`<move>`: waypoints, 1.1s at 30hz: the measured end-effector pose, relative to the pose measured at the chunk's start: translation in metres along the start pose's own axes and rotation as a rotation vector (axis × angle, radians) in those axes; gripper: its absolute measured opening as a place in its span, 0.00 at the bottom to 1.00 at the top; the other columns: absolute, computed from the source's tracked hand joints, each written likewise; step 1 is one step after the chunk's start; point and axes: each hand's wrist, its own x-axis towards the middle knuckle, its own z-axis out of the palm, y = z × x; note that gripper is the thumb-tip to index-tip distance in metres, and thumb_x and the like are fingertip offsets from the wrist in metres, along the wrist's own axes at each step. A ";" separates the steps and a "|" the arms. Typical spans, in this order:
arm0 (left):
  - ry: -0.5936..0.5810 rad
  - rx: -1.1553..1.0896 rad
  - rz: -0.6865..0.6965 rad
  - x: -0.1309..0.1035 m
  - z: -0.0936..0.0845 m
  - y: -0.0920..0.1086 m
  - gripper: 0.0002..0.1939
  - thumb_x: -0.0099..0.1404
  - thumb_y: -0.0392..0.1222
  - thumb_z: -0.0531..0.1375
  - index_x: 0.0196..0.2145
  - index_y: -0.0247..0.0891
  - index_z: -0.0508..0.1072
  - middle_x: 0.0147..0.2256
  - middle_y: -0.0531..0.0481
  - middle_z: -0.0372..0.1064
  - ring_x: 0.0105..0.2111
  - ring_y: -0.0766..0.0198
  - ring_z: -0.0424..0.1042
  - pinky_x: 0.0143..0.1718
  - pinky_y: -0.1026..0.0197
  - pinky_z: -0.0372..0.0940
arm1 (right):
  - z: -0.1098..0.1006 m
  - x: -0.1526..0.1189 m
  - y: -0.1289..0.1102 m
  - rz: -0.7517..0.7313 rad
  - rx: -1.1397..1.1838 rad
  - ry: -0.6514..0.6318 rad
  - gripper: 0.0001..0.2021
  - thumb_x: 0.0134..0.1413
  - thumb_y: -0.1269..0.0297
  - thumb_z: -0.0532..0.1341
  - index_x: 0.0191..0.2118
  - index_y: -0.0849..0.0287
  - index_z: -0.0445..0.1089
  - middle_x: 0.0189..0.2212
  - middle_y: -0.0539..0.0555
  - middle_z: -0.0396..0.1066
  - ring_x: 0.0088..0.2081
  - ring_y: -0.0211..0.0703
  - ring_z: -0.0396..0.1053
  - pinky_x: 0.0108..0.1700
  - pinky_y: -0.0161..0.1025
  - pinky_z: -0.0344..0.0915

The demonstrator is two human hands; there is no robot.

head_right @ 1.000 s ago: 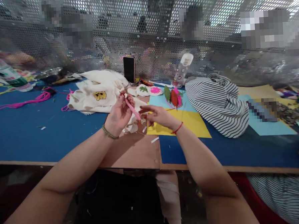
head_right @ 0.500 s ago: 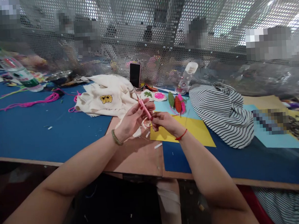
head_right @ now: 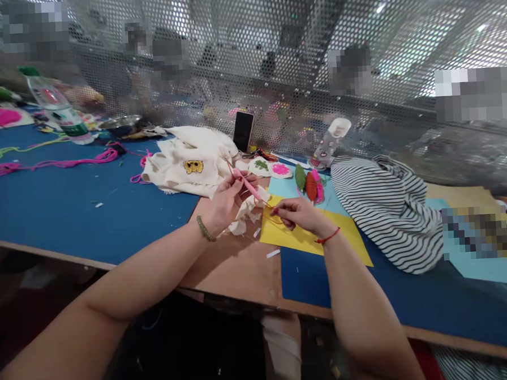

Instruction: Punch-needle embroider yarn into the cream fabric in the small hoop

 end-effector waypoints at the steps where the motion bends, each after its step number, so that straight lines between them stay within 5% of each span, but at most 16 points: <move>1: 0.012 -0.009 0.016 0.000 0.000 0.001 0.09 0.69 0.30 0.54 0.35 0.33 0.74 0.34 0.46 0.76 0.36 0.64 0.76 0.50 0.56 0.67 | -0.004 -0.001 0.000 0.011 -0.026 0.006 0.23 0.43 0.44 0.69 0.32 0.63 0.75 0.14 0.45 0.61 0.17 0.32 0.59 0.22 0.34 0.56; 33: 0.099 -0.024 0.032 0.006 -0.006 0.005 0.10 0.69 0.29 0.53 0.34 0.35 0.73 0.38 0.47 0.77 0.45 0.64 0.76 0.53 0.56 0.66 | -0.074 -0.031 0.019 0.207 -0.202 0.069 0.27 0.36 0.40 0.69 0.32 0.63 0.79 0.13 0.47 0.60 0.18 0.33 0.55 0.22 0.35 0.51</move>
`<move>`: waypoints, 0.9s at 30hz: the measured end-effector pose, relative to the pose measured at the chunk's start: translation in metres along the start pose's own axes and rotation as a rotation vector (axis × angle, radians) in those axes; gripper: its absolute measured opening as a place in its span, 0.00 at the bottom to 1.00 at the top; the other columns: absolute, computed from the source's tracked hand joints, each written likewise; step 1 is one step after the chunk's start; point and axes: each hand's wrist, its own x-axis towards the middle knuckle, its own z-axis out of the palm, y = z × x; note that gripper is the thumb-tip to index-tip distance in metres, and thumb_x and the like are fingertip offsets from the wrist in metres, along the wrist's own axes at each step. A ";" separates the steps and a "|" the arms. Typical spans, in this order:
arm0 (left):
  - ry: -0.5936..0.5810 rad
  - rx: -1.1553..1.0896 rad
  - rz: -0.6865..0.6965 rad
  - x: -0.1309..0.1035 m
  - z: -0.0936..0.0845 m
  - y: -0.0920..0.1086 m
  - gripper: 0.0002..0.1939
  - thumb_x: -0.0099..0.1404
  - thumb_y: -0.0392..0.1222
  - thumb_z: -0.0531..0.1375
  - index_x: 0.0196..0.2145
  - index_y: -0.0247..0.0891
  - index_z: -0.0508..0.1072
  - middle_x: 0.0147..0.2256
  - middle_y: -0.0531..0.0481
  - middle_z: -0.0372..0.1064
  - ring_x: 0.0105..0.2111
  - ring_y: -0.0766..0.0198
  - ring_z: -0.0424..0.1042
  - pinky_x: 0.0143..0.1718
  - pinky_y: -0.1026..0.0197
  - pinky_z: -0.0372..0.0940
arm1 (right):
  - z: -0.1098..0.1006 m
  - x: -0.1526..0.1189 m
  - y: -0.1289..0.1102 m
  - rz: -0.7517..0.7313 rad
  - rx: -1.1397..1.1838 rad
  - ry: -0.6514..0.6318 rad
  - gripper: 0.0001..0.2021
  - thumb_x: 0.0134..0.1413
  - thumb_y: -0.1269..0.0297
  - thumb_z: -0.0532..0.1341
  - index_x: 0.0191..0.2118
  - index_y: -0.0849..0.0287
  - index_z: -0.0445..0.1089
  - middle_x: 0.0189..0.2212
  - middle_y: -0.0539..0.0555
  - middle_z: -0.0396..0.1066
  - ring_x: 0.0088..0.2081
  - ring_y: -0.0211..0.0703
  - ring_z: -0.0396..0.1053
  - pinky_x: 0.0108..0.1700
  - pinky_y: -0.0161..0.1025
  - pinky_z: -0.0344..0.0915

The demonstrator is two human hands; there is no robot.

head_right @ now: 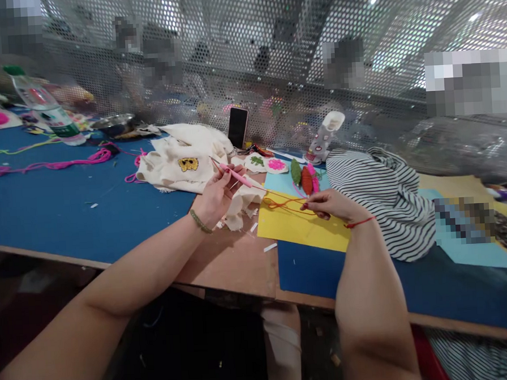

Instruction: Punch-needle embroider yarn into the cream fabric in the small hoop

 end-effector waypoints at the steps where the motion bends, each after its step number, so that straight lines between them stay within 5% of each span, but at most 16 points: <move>1: -0.001 0.002 0.004 0.000 0.000 0.000 0.10 0.69 0.29 0.53 0.34 0.35 0.73 0.38 0.47 0.77 0.45 0.64 0.76 0.53 0.57 0.66 | -0.001 -0.001 0.000 0.005 -0.004 0.000 0.27 0.36 0.40 0.69 0.31 0.62 0.79 0.13 0.47 0.60 0.18 0.33 0.55 0.22 0.35 0.51; 12: 0.030 -0.043 0.031 0.004 -0.002 0.000 0.12 0.70 0.29 0.51 0.30 0.34 0.70 0.35 0.47 0.78 0.39 0.66 0.78 0.50 0.60 0.68 | -0.007 -0.007 -0.001 0.036 -0.009 0.018 0.29 0.33 0.38 0.69 0.31 0.63 0.78 0.13 0.46 0.58 0.18 0.33 0.55 0.23 0.36 0.50; 27: 0.143 -0.051 0.007 0.010 -0.001 0.005 0.13 0.72 0.31 0.48 0.33 0.34 0.70 0.38 0.43 0.78 0.45 0.63 0.77 0.55 0.58 0.66 | -0.008 -0.009 -0.001 0.003 -0.007 -0.023 0.30 0.36 0.36 0.68 0.31 0.63 0.77 0.14 0.46 0.57 0.19 0.32 0.54 0.24 0.36 0.51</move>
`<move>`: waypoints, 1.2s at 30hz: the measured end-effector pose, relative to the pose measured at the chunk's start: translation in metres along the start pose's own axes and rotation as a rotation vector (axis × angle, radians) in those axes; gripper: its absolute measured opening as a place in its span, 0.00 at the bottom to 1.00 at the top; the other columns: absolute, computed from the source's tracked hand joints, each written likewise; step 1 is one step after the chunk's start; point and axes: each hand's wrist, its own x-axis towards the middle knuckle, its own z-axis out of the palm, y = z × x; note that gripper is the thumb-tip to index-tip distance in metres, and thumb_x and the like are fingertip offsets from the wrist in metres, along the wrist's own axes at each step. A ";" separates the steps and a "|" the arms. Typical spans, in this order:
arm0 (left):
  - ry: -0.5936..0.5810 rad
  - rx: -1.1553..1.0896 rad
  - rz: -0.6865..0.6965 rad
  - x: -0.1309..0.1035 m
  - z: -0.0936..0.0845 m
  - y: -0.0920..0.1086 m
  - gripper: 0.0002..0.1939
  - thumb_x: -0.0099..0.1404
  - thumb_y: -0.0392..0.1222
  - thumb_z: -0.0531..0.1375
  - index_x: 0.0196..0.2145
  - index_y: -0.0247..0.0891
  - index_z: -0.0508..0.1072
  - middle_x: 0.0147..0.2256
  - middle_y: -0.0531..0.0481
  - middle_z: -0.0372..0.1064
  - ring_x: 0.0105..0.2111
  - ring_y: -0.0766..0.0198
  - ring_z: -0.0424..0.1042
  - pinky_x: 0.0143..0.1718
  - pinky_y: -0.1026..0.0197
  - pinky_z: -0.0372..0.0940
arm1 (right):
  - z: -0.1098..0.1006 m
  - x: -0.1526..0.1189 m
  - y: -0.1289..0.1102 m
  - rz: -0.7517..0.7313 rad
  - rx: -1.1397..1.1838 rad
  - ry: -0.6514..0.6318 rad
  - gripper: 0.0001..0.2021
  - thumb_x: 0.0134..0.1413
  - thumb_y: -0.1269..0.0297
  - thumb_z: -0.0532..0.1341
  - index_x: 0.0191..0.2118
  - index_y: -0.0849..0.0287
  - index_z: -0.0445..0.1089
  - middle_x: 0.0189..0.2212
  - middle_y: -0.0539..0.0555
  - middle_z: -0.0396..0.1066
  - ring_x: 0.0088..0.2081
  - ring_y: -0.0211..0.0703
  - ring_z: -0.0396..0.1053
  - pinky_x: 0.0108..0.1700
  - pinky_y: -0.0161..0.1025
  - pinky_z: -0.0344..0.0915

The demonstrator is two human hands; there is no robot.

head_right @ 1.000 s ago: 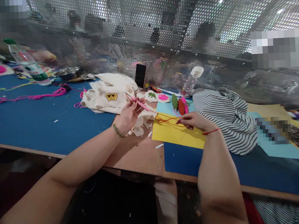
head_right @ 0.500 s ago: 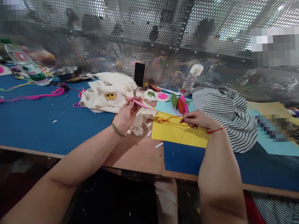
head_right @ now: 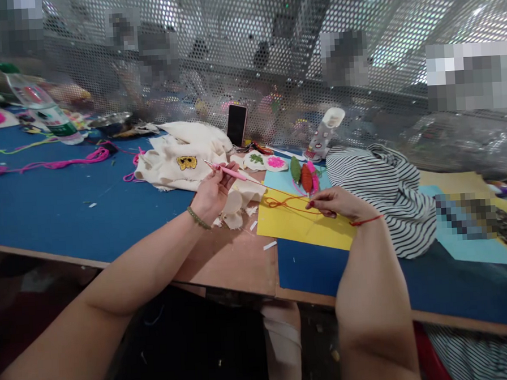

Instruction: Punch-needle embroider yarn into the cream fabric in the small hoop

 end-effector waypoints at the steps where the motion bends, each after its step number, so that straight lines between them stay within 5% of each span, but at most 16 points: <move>1: 0.006 0.000 0.000 0.000 0.000 0.000 0.13 0.72 0.31 0.48 0.33 0.34 0.70 0.39 0.42 0.78 0.47 0.63 0.76 0.56 0.58 0.65 | 0.000 0.000 0.000 -0.007 -0.001 0.000 0.30 0.36 0.36 0.68 0.31 0.63 0.77 0.14 0.46 0.57 0.19 0.32 0.54 0.24 0.36 0.51; 14: -0.008 -0.007 0.028 0.006 -0.002 0.004 0.14 0.72 0.31 0.49 0.31 0.34 0.70 0.35 0.45 0.78 0.45 0.62 0.77 0.56 0.56 0.66 | 0.007 0.012 0.005 -0.085 0.066 0.062 0.26 0.39 0.41 0.69 0.32 0.62 0.78 0.14 0.47 0.61 0.17 0.31 0.56 0.22 0.35 0.51; 19: 0.043 -0.065 0.113 0.018 -0.004 0.020 0.13 0.72 0.31 0.50 0.32 0.34 0.71 0.36 0.45 0.78 0.47 0.63 0.77 0.55 0.60 0.67 | 0.015 0.023 0.004 -0.120 0.075 -0.001 0.25 0.40 0.43 0.69 0.33 0.64 0.78 0.17 0.49 0.66 0.16 0.30 0.57 0.20 0.34 0.52; 24: 0.047 -0.104 0.234 0.035 -0.009 0.036 0.14 0.73 0.34 0.50 0.31 0.36 0.72 0.37 0.47 0.79 0.48 0.66 0.76 0.54 0.63 0.68 | 0.015 0.032 0.008 -0.268 0.021 0.327 0.21 0.49 0.47 0.64 0.39 0.62 0.78 0.26 0.55 0.72 0.23 0.38 0.65 0.27 0.39 0.64; 28: -0.031 -0.012 0.176 0.021 -0.004 0.017 0.13 0.72 0.34 0.51 0.32 0.36 0.73 0.35 0.49 0.78 0.41 0.67 0.77 0.50 0.63 0.68 | 0.038 0.041 -0.008 -0.475 -0.223 0.736 0.13 0.54 0.58 0.62 0.42 0.58 0.77 0.40 0.59 0.74 0.34 0.45 0.71 0.37 0.45 0.69; 33: -0.234 0.120 0.004 -0.019 0.006 -0.020 0.07 0.69 0.38 0.58 0.34 0.36 0.75 0.36 0.49 0.78 0.38 0.66 0.77 0.46 0.62 0.68 | 0.090 0.034 -0.047 -0.800 -0.107 0.694 0.12 0.61 0.58 0.58 0.45 0.55 0.74 0.39 0.56 0.74 0.37 0.43 0.72 0.38 0.41 0.71; 36: -0.295 0.154 -0.046 -0.032 0.007 -0.034 0.05 0.66 0.39 0.61 0.35 0.36 0.76 0.35 0.49 0.77 0.36 0.67 0.76 0.44 0.63 0.68 | 0.113 0.030 -0.060 -0.854 -0.126 0.602 0.17 0.60 0.55 0.60 0.52 0.54 0.71 0.41 0.56 0.75 0.38 0.42 0.72 0.40 0.41 0.71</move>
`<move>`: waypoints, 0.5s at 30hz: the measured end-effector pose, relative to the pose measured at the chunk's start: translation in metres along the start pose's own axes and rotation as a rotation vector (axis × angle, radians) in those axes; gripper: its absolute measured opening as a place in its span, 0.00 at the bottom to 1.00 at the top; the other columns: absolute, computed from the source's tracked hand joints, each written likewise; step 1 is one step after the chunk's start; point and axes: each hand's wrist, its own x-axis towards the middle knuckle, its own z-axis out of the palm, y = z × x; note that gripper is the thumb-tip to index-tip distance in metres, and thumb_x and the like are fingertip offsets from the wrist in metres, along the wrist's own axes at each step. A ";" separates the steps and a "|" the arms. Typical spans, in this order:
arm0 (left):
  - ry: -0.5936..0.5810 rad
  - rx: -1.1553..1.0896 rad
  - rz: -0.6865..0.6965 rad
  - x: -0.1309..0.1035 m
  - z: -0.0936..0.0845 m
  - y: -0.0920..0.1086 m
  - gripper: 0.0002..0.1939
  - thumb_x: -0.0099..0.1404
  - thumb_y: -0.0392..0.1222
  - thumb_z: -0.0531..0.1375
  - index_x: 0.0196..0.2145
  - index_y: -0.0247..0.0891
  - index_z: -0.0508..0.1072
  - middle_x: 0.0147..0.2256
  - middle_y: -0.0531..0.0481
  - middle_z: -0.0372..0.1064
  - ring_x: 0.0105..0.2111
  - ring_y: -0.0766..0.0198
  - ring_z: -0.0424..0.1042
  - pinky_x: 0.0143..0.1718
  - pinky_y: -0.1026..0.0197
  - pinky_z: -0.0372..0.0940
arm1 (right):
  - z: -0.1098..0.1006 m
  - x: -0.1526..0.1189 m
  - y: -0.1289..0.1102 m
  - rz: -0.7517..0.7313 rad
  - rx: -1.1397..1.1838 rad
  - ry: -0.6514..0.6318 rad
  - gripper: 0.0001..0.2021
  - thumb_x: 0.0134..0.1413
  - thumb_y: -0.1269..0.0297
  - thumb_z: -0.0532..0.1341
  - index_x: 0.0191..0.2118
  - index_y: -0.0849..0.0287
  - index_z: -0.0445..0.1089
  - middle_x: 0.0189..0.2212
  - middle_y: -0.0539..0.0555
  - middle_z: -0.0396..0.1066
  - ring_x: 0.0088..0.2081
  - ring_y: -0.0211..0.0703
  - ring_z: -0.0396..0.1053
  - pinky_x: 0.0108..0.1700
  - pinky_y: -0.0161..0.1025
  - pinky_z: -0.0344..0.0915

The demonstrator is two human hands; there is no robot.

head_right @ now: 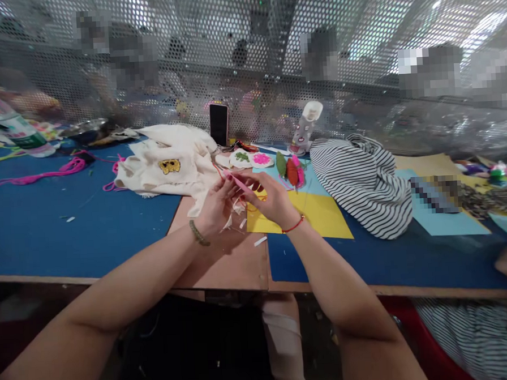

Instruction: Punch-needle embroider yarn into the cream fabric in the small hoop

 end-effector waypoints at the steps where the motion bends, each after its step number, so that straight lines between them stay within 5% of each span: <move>1: -0.003 -0.006 -0.012 -0.001 0.000 -0.003 0.04 0.65 0.39 0.62 0.35 0.36 0.76 0.34 0.49 0.77 0.35 0.67 0.75 0.44 0.63 0.68 | 0.004 -0.001 -0.002 0.022 0.016 -0.024 0.17 0.60 0.55 0.60 0.53 0.54 0.70 0.41 0.56 0.75 0.37 0.42 0.72 0.40 0.41 0.71; 4: -0.019 -0.021 -0.074 -0.002 -0.001 -0.005 0.06 0.62 0.39 0.65 0.37 0.36 0.75 0.34 0.49 0.77 0.35 0.66 0.76 0.44 0.62 0.68 | 0.009 -0.002 0.006 0.164 0.117 -0.024 0.17 0.60 0.53 0.59 0.51 0.55 0.71 0.40 0.56 0.75 0.37 0.42 0.73 0.40 0.41 0.71; 9: -0.059 0.119 -0.165 0.005 -0.013 0.009 0.24 0.61 0.40 0.66 0.54 0.45 0.69 0.40 0.46 0.77 0.40 0.59 0.77 0.44 0.56 0.68 | -0.001 0.002 0.030 0.417 0.343 0.080 0.18 0.56 0.51 0.60 0.48 0.57 0.71 0.30 0.52 0.73 0.29 0.38 0.70 0.35 0.40 0.70; 15: 0.174 0.314 0.221 0.023 -0.028 0.029 0.07 0.66 0.38 0.59 0.42 0.40 0.75 0.39 0.49 0.75 0.34 0.69 0.72 0.38 0.66 0.64 | -0.014 0.004 0.032 0.408 0.443 0.109 0.14 0.54 0.55 0.62 0.44 0.56 0.73 0.27 0.50 0.71 0.28 0.37 0.67 0.34 0.40 0.68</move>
